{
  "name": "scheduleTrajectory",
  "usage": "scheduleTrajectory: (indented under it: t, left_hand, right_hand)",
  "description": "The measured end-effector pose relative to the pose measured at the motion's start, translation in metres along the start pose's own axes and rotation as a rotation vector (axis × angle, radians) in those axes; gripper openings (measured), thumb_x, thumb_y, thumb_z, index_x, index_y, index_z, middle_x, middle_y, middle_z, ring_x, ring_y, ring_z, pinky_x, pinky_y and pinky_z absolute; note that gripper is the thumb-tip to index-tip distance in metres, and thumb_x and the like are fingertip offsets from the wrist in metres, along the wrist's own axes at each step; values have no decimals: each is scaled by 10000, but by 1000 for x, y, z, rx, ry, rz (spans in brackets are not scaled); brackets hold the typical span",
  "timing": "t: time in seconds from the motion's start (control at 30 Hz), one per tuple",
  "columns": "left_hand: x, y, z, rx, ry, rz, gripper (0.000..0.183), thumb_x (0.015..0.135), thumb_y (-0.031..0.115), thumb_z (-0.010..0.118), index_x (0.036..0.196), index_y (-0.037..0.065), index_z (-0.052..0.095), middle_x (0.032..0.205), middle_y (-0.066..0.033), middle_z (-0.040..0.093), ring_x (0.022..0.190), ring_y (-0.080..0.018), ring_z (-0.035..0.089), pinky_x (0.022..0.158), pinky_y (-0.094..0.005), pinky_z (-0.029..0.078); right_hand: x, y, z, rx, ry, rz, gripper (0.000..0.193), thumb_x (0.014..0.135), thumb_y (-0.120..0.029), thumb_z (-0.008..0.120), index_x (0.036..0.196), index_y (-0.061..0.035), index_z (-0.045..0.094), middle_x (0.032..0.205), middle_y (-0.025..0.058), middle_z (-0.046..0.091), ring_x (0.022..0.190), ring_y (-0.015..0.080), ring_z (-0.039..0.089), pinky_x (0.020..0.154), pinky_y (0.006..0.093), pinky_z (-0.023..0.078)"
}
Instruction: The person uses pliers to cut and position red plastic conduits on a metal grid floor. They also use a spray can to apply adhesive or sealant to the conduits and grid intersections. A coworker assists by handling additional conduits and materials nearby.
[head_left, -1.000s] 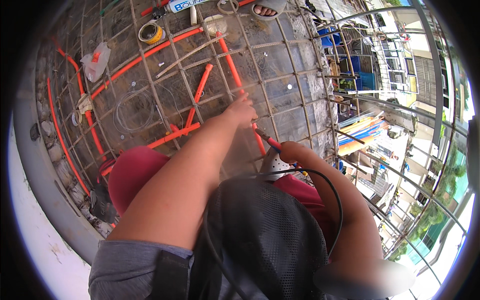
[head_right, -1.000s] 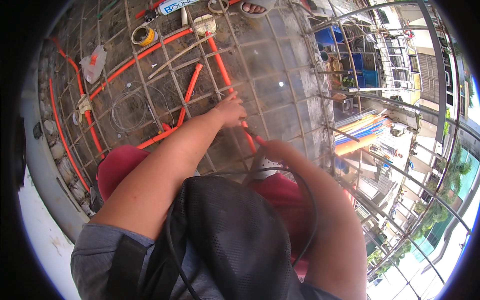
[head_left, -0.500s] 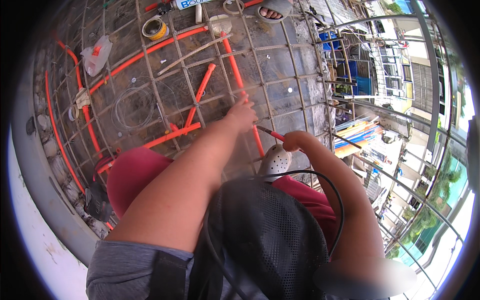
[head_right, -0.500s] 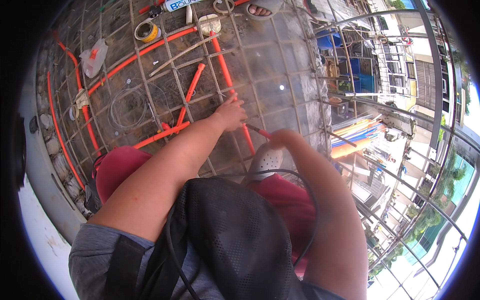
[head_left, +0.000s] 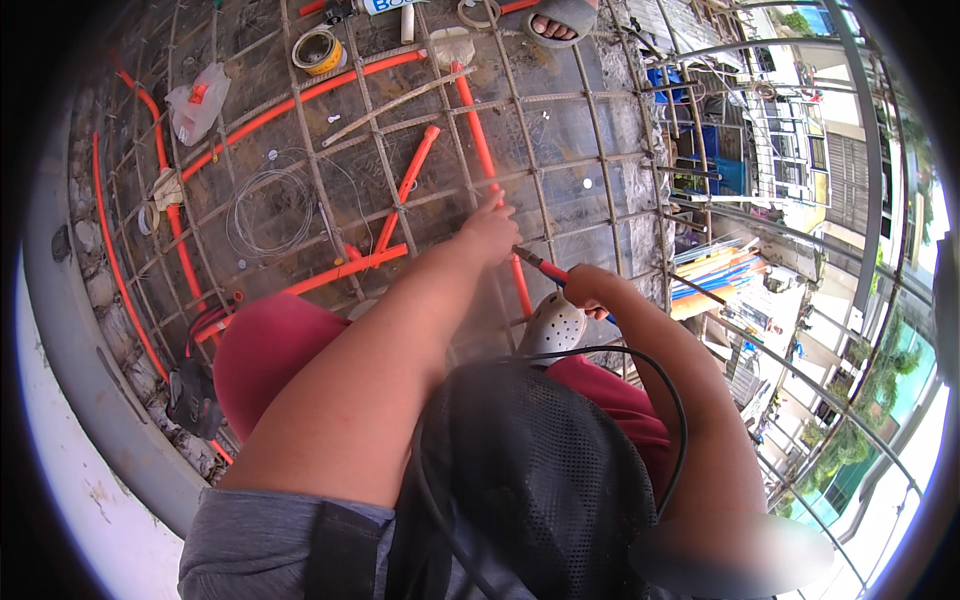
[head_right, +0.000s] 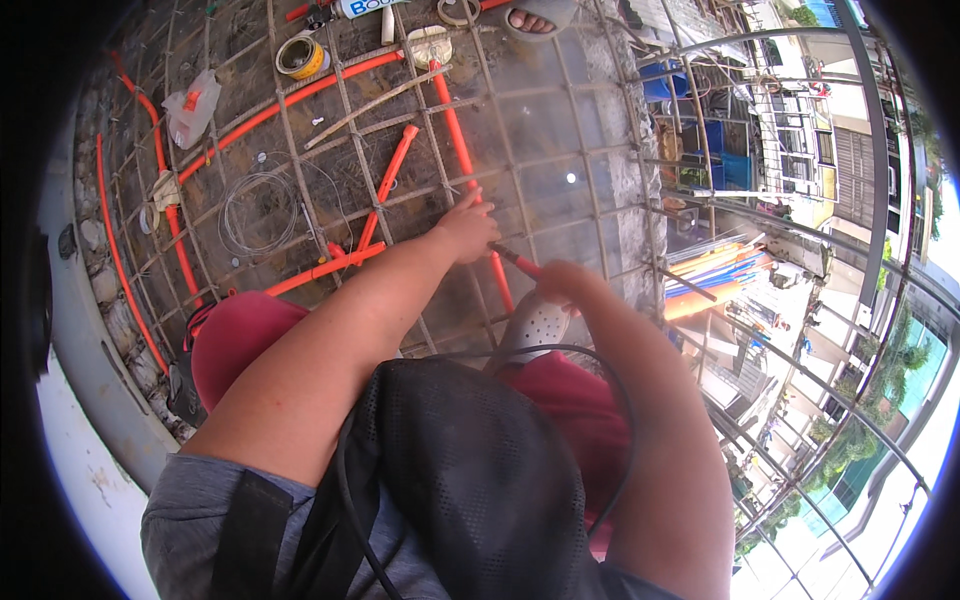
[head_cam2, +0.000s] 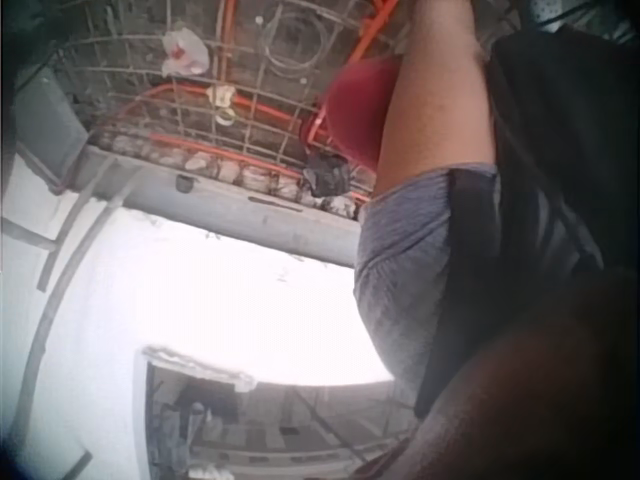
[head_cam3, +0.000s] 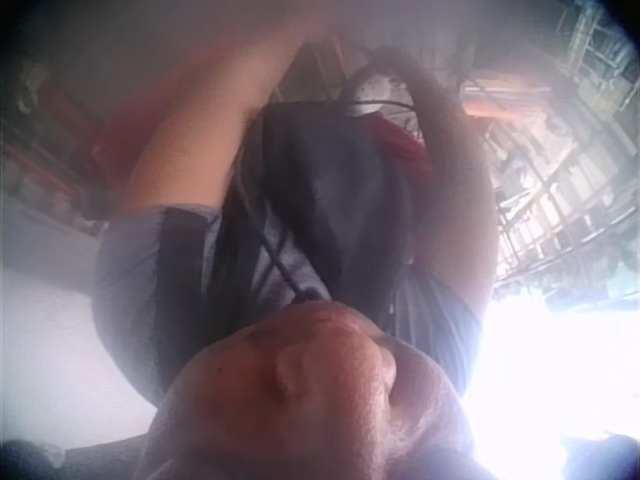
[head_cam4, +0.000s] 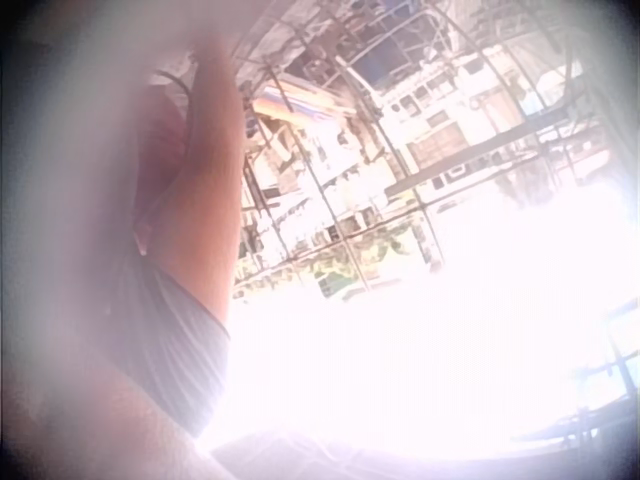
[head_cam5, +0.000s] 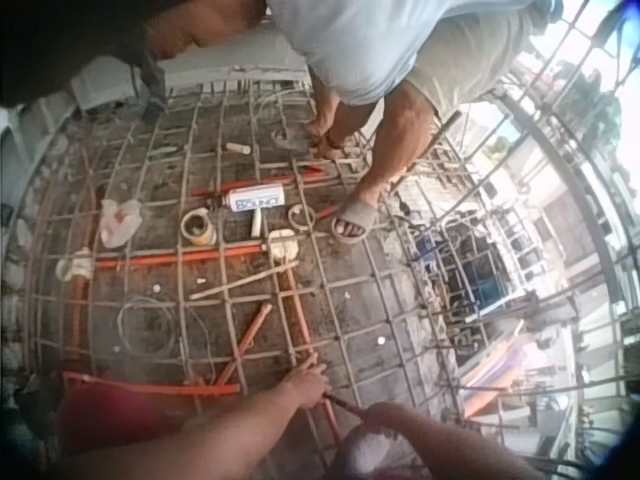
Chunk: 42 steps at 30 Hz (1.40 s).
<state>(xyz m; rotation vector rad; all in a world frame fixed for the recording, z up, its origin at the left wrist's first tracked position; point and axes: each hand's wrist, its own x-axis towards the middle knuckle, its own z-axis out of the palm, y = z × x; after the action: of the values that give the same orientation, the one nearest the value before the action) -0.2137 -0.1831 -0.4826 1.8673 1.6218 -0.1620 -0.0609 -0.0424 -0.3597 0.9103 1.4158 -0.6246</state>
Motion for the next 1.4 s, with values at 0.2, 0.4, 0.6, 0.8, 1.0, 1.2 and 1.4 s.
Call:
scheduleTrajectory:
  t: [0.2,0.4,0.6,0.8,1.0,1.2,1.4]
  left_hand:
    - [3,-4,13,11,91,24,369,1017,471,691,1308,252,751,1382,21,698,1564,-269,431,1362,-614,123]
    - [-2,-1,19,-14,151,-6,343,1001,445,715,1278,245,745,1368,26,696,1535,-257,462,1354,-611,162]
    - [-1,-2,24,-45,187,-13,305,997,382,716,1266,242,749,1384,22,683,1540,-255,455,1362,-596,150]
    - [-15,33,18,-170,302,-272,360,971,346,708,1292,196,772,1421,-77,678,1456,-281,517,1256,-560,358]
    - [3,123,15,-1875,159,-1090,480,1044,488,698,1182,29,670,1055,-159,685,1006,-313,688,852,-522,583]
    - [67,133,40,-2737,119,-1038,489,1120,495,596,1268,28,581,1101,-119,669,809,-246,691,687,-458,643]
    - [76,140,0,-2836,583,-1184,445,1161,406,522,1344,1,523,1082,-223,697,914,-371,733,823,-512,649]
  right_hand:
    - [22,16,11,142,-100,-51,336,1054,-246,611,1206,45,684,884,105,754,611,209,719,473,390,553]
    - [29,24,15,366,-271,-179,298,1029,-270,638,1077,11,725,847,137,764,602,243,704,522,390,546]
    - [34,43,49,970,-480,-233,299,1097,-297,618,1178,-23,703,920,75,758,653,174,697,500,312,485]
    - [27,44,58,969,-499,-298,405,1127,-333,535,1263,10,701,972,55,763,697,179,695,553,296,527]
    - [29,44,23,771,-591,-150,413,1158,-357,505,1341,-28,676,1135,137,800,987,243,815,628,338,652]
    - [5,30,6,406,-323,-83,534,988,-406,753,1397,-72,678,1136,149,818,952,301,813,786,432,671]
    - [-61,8,29,-703,552,-108,672,935,-347,774,1498,-72,530,1416,160,673,1338,325,665,979,551,578]
